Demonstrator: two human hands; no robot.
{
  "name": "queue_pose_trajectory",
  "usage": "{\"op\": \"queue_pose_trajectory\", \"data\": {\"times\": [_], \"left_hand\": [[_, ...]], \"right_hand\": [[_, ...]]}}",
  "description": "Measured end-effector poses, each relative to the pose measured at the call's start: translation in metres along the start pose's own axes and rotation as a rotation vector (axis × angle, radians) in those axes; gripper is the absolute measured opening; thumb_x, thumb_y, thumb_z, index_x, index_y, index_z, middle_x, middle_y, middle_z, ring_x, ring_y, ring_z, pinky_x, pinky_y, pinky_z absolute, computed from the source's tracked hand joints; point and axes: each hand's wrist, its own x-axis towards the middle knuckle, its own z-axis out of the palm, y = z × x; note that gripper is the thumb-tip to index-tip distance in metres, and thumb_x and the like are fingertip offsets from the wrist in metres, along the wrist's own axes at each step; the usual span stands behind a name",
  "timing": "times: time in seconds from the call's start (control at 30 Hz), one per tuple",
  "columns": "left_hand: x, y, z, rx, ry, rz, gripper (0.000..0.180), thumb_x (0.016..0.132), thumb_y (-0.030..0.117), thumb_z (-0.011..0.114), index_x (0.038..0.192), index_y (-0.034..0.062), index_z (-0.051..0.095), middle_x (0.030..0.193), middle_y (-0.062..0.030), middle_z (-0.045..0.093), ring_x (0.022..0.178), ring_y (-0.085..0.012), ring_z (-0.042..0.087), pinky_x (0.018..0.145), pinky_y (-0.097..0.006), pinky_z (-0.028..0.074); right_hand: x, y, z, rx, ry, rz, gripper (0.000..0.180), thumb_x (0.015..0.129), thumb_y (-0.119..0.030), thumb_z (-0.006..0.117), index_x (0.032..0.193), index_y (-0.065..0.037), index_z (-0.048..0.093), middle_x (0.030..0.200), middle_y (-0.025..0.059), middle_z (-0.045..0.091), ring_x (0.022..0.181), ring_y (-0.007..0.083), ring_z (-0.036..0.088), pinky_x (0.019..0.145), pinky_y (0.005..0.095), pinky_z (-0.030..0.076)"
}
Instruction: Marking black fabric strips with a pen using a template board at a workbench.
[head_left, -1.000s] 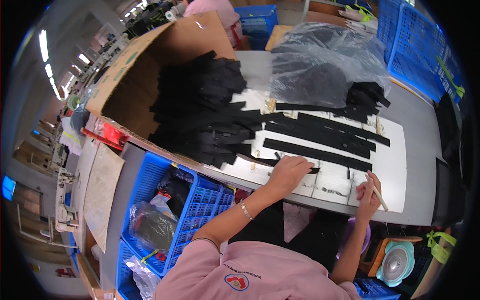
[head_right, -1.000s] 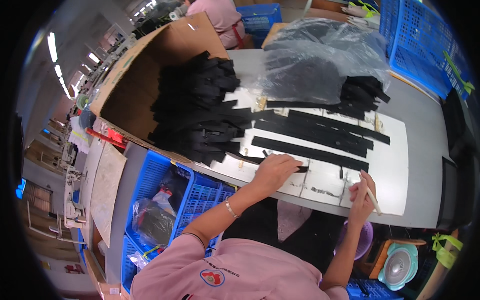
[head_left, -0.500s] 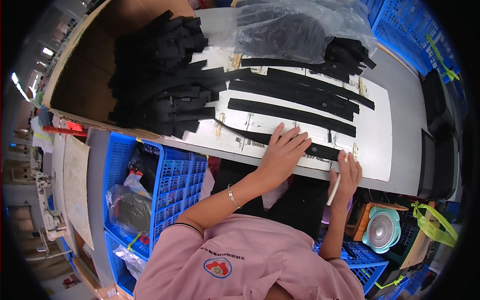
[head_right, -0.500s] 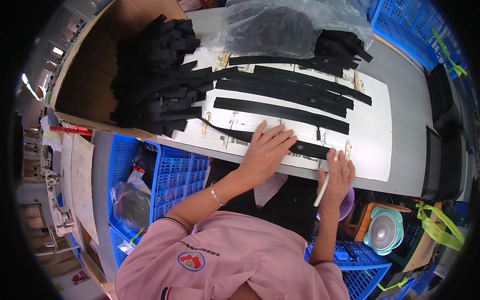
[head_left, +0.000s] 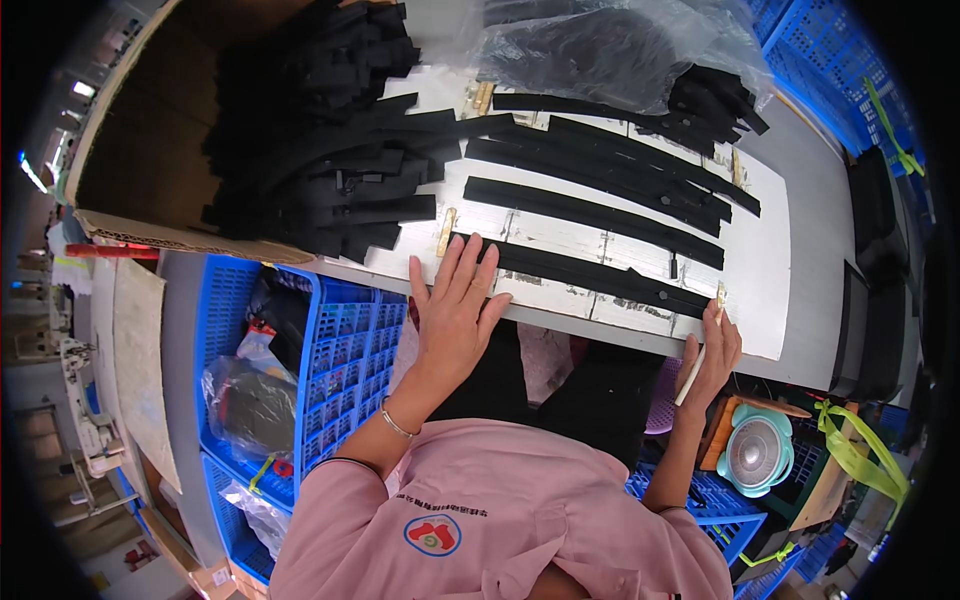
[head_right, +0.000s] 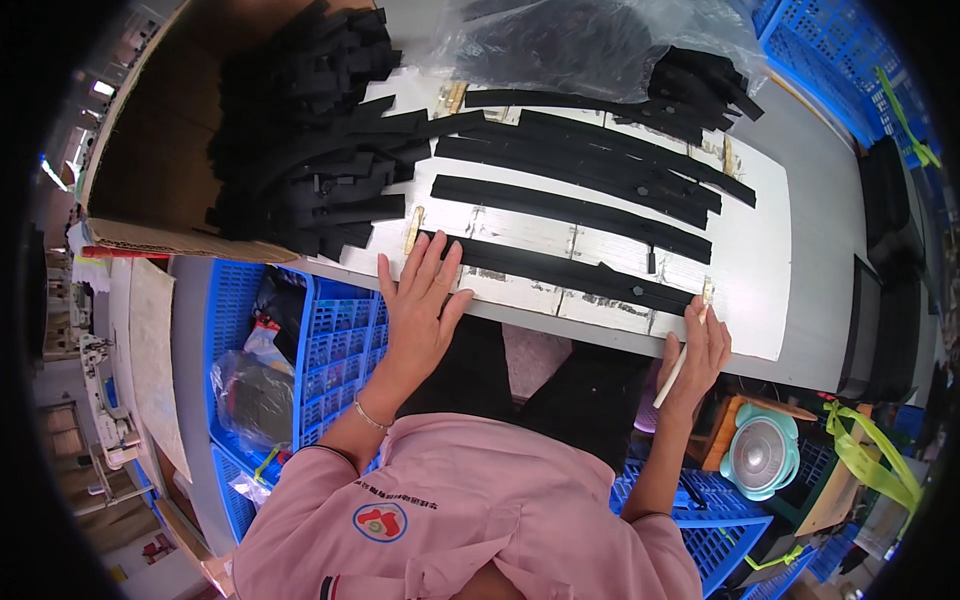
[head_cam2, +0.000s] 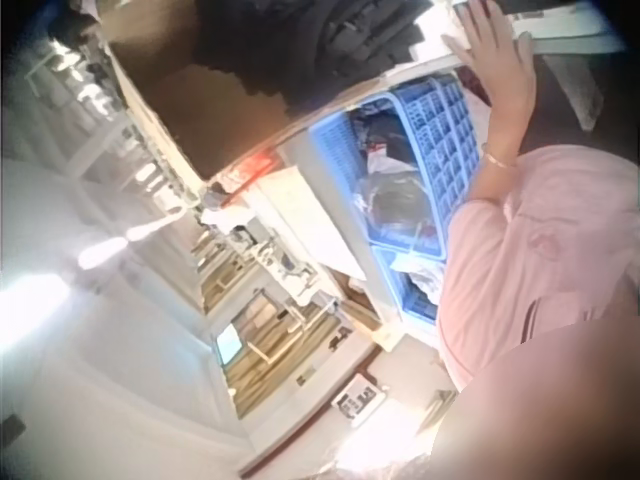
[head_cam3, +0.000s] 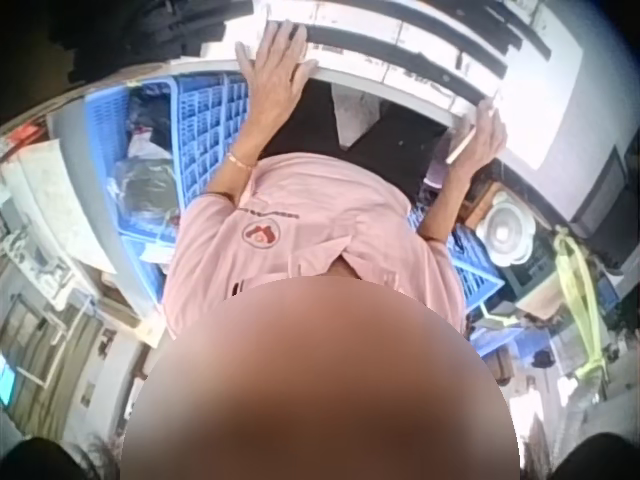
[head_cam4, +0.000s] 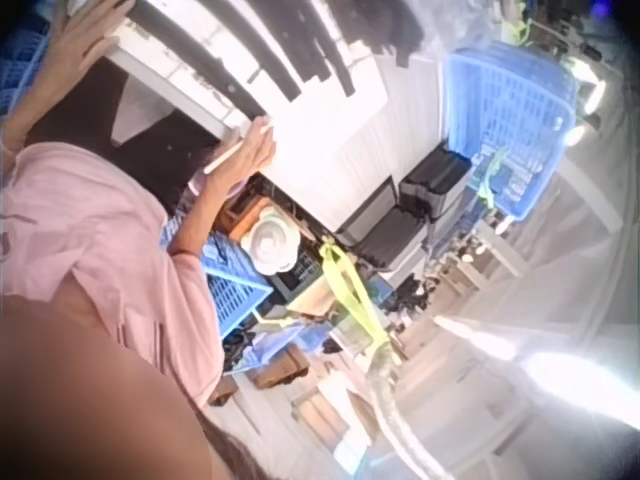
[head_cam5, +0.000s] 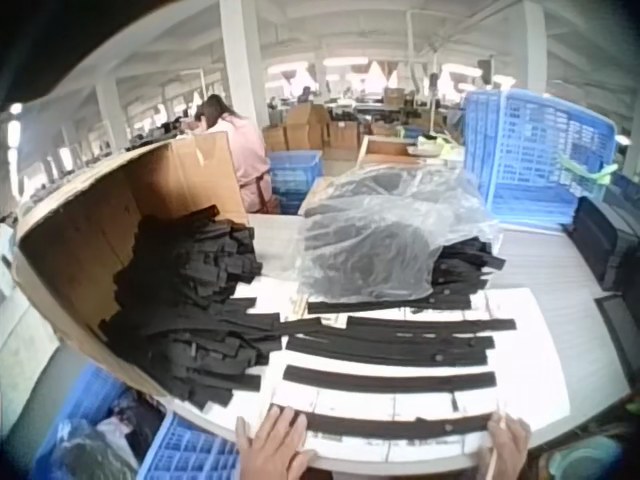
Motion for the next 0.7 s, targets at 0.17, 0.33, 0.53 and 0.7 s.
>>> {"op": "queue_pose_trajectory", "data": {"times": [0.17,0.33,0.53,0.7], "left_hand": [[0.01,-0.005,0.001,-0.056,0.037,0.031,0.052,0.099,0.026,0.065,0.148,0.0099,0.055,0.155,-0.012,0.049,0.148,-0.0306,0.039,0.123,-0.059,0.006],[0.009,-0.005,0.005,-0.06,0.089,0.028,0.052,0.097,0.028,0.068,0.145,0.0097,0.058,0.152,-0.0112,0.052,0.147,-0.0325,0.04,0.122,-0.06,0.01],[0.007,-0.01,0.012,-0.021,0.134,0.038,0.053,0.095,0.03,0.071,0.143,0.01,0.06,0.15,-0.0102,0.055,0.146,-0.0347,0.04,0.12,-0.062,0.014],[0.009,-0.007,0.014,-0.036,0.157,0.035,0.052,0.093,0.031,0.073,0.141,0.0107,0.062,0.148,-0.0095,0.056,0.145,-0.034,0.042,0.12,-0.062,0.016]], "right_hand": [[0.004,-0.004,-0.006,-0.008,-0.052,0.042,0.037,0.096,-0.011,0.065,0.132,-0.002,0.064,0.136,0.0128,0.066,0.129,0.0324,0.057,0.113,0.048,0.039],[0.032,-0.044,-0.013,0.065,-0.016,0.146,0.033,0.097,-0.007,0.061,0.13,-0.003,0.066,0.134,0.0151,0.066,0.129,0.031,0.056,0.112,0.043,0.04],[0.083,-0.14,0.017,1.002,-0.323,0.396,0.023,0.103,-0.01,0.058,0.12,0.0,0.07,0.103,0.0093,0.073,0.092,0.0137,0.066,0.081,0.0275,0.052],[0.111,-0.188,0.05,1.16,-0.383,0.428,0.02,0.103,-0.014,0.062,0.111,0.002,0.071,0.089,0.0058,0.071,0.084,0.0101,0.065,0.072,0.0246,0.051]]}}
